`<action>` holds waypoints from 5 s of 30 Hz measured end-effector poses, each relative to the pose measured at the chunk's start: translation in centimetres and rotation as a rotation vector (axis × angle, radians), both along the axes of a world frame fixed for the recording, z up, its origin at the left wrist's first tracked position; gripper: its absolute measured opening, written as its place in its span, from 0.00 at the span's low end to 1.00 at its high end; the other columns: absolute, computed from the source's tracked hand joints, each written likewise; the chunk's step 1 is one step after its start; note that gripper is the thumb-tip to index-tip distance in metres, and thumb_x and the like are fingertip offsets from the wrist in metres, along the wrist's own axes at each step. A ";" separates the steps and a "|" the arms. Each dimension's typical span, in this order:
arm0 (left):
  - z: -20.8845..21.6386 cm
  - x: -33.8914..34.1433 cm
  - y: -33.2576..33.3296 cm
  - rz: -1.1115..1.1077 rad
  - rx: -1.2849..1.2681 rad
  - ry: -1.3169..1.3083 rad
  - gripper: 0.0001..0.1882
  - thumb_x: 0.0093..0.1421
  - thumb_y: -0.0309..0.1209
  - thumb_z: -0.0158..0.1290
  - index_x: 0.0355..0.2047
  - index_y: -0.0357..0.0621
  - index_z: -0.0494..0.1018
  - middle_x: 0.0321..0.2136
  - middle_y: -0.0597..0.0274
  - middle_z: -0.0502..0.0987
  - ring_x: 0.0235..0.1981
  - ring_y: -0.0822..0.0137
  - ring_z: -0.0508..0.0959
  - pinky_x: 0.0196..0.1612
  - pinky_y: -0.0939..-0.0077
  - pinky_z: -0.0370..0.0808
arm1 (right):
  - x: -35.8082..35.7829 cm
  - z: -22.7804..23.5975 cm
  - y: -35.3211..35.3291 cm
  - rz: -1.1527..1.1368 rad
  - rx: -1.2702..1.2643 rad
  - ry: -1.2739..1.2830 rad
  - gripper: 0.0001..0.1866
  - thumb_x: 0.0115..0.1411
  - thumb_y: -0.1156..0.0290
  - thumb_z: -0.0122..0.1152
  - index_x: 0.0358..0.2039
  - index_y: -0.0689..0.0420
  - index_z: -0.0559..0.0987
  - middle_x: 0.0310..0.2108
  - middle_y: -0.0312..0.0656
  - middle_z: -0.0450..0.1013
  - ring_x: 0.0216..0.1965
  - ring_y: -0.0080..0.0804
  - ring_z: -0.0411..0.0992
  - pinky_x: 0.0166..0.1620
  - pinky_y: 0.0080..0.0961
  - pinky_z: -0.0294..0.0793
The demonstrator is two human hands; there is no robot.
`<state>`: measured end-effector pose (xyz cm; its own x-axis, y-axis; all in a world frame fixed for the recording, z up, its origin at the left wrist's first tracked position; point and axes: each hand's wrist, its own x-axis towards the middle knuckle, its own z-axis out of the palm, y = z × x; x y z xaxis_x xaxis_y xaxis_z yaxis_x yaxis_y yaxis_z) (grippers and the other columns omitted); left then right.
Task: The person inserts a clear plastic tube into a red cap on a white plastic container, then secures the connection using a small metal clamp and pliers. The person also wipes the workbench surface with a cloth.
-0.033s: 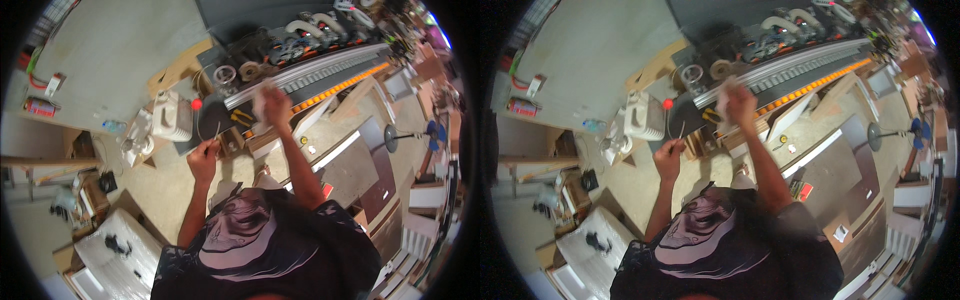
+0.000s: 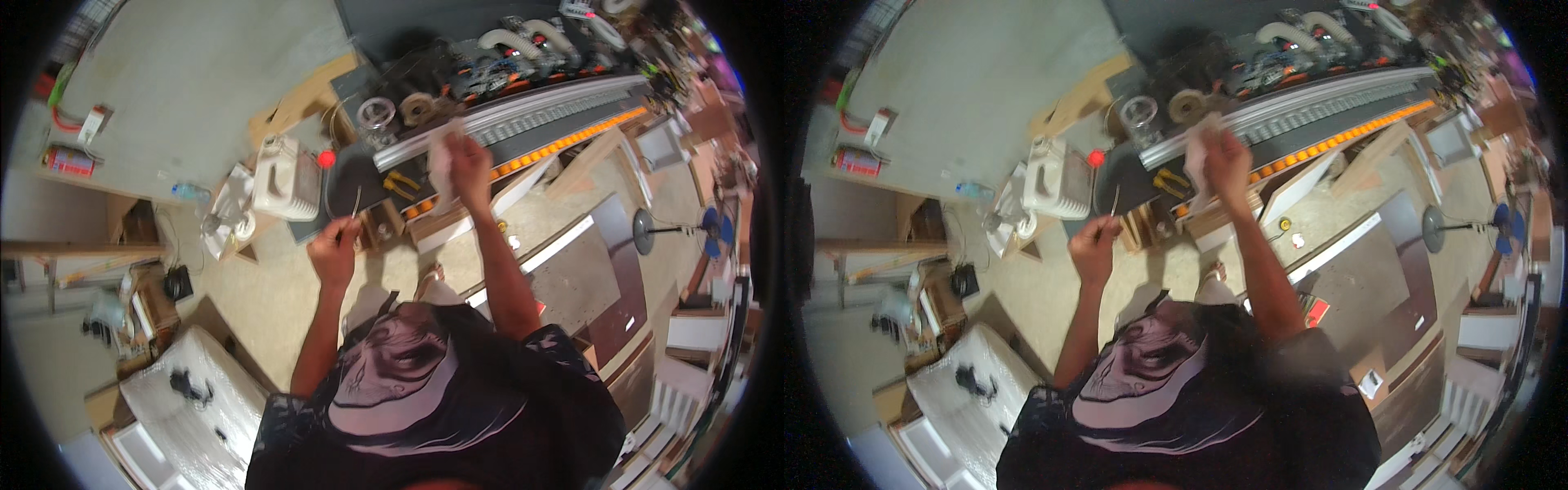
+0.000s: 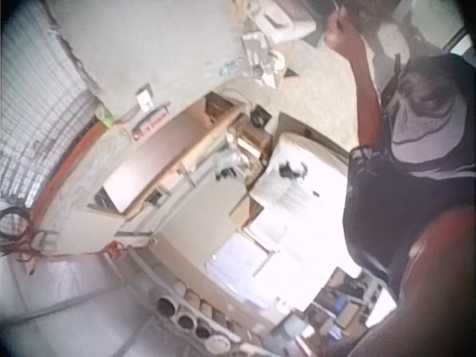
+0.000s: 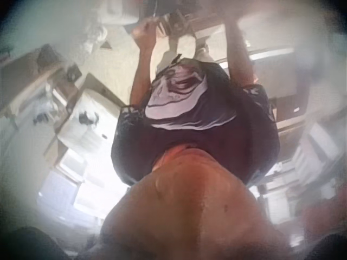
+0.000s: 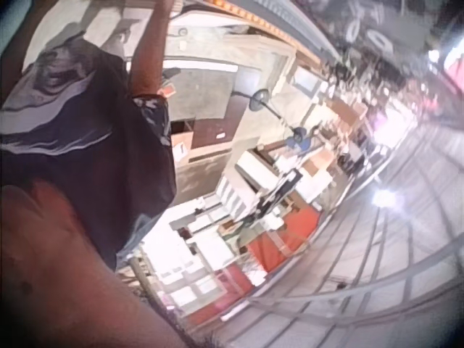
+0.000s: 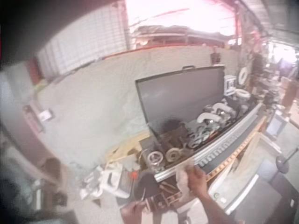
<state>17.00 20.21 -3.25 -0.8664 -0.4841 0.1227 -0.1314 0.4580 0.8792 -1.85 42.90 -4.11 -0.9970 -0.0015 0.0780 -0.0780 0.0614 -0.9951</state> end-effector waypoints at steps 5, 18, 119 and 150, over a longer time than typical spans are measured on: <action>0.7 -2.1 1.7 0.043 -0.001 0.065 0.09 0.63 0.30 0.64 0.40 0.37 0.85 0.27 0.57 0.86 0.28 0.75 0.82 0.33 0.76 0.78 | 3.0 -1.0 -0.8 0.390 -0.728 -0.549 0.18 0.74 0.55 0.54 0.49 0.57 0.79 0.38 0.37 0.78 0.37 0.28 0.79 0.40 0.28 0.81; 3.1 -3.6 -0.6 -0.091 0.089 0.182 0.06 0.64 0.25 0.63 0.40 0.36 0.85 0.28 0.59 0.86 0.28 0.75 0.84 0.31 0.82 0.78 | -3.4 0.3 -1.9 -0.231 0.168 0.113 0.13 0.71 0.65 0.61 0.35 0.62 0.84 0.23 0.30 0.75 0.26 0.17 0.66 0.30 0.25 0.69; 10.8 -9.4 -6.5 -0.122 0.184 0.312 0.17 0.76 0.43 0.46 0.48 0.41 0.72 0.36 0.49 0.80 0.27 0.63 0.82 0.24 0.79 0.70 | -7.6 -16.3 4.7 -0.309 0.654 0.113 0.13 0.64 0.72 0.63 0.47 0.61 0.76 0.39 0.46 0.79 0.41 0.41 0.79 0.46 0.35 0.77; 10.8 -9.2 -5.0 -0.047 0.274 0.418 0.18 0.76 0.40 0.48 0.48 0.34 0.73 0.39 0.48 0.81 0.27 0.65 0.82 0.26 0.82 0.69 | -4.5 -16.1 4.5 -0.210 0.630 0.102 0.12 0.62 0.76 0.64 0.46 0.60 0.79 0.37 0.46 0.79 0.36 0.38 0.79 0.41 0.33 0.77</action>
